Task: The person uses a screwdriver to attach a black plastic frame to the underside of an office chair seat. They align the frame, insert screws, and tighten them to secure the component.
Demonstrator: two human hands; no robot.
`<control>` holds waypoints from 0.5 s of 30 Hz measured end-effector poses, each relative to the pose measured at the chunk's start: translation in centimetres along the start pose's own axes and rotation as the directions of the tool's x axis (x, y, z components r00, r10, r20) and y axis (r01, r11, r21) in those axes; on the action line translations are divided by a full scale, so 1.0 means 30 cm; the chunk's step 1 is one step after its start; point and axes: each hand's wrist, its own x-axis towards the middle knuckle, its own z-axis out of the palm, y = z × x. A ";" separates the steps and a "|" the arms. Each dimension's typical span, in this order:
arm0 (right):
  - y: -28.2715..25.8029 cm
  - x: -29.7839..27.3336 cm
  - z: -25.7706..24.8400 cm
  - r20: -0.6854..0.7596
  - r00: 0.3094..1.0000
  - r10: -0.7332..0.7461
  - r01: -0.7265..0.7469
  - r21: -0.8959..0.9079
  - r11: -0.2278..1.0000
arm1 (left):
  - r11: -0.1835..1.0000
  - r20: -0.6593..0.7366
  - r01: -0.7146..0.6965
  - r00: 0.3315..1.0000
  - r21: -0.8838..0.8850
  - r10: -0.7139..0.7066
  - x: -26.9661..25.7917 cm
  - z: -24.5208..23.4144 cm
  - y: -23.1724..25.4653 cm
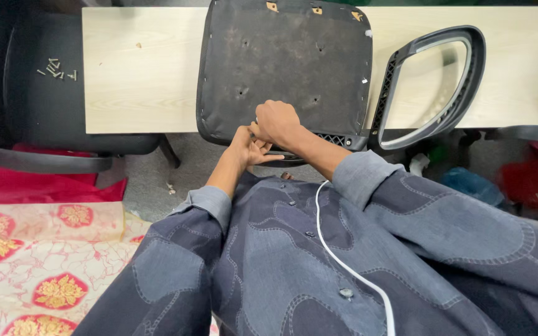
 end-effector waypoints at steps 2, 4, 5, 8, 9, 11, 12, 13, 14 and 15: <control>0.006 0.010 0.003 0.050 0.999 -0.004 0.006 -0.040 0.999 | 0.999 0.007 -0.035 0.999 0.003 0.035 -0.016 0.013 -0.005; 0.020 0.006 0.017 0.080 0.996 -0.033 0.039 -0.073 0.997 | 0.999 -0.008 -0.047 0.999 0.006 0.047 -0.008 0.022 -0.016; 0.029 0.004 0.021 0.080 0.995 -0.059 0.066 -0.084 0.994 | 0.999 -0.026 -0.043 0.999 0.014 0.044 0.001 0.029 -0.015; 0.063 0.007 0.032 0.102 0.992 -0.080 0.090 -0.101 0.991 | 0.981 -0.108 -0.065 0.990 0.181 0.086 0.032 0.034 -0.021; 0.072 0.006 0.038 0.114 0.990 -0.077 0.089 -0.102 0.991 | 0.963 -0.140 -0.072 0.984 0.258 0.111 0.041 0.029 -0.025; 0.095 0.000 0.048 0.081 0.994 -0.073 0.079 -0.064 0.995 | 0.921 -0.117 -0.130 0.976 0.368 0.185 0.059 0.025 -0.032; 0.105 -0.003 0.051 0.067 0.995 -0.074 0.077 -0.045 0.996 | 0.894 -0.104 -0.159 0.970 0.419 0.221 0.063 0.018 -0.036; 0.113 -0.001 0.051 0.060 0.995 -0.075 0.078 -0.044 0.996 | 0.818 -0.177 -0.209 0.920 0.535 0.351 0.062 0.012 -0.041; 0.120 0.002 0.048 0.054 0.996 -0.077 0.079 -0.044 0.996 | 0.726 -0.230 -0.235 0.847 0.647 0.479 0.060 0.009 -0.054; 0.126 0.006 0.044 0.044 0.996 -0.077 0.079 -0.042 0.996 | 0.617 -0.258 -0.235 0.755 0.751 0.603 0.051 0.008 -0.063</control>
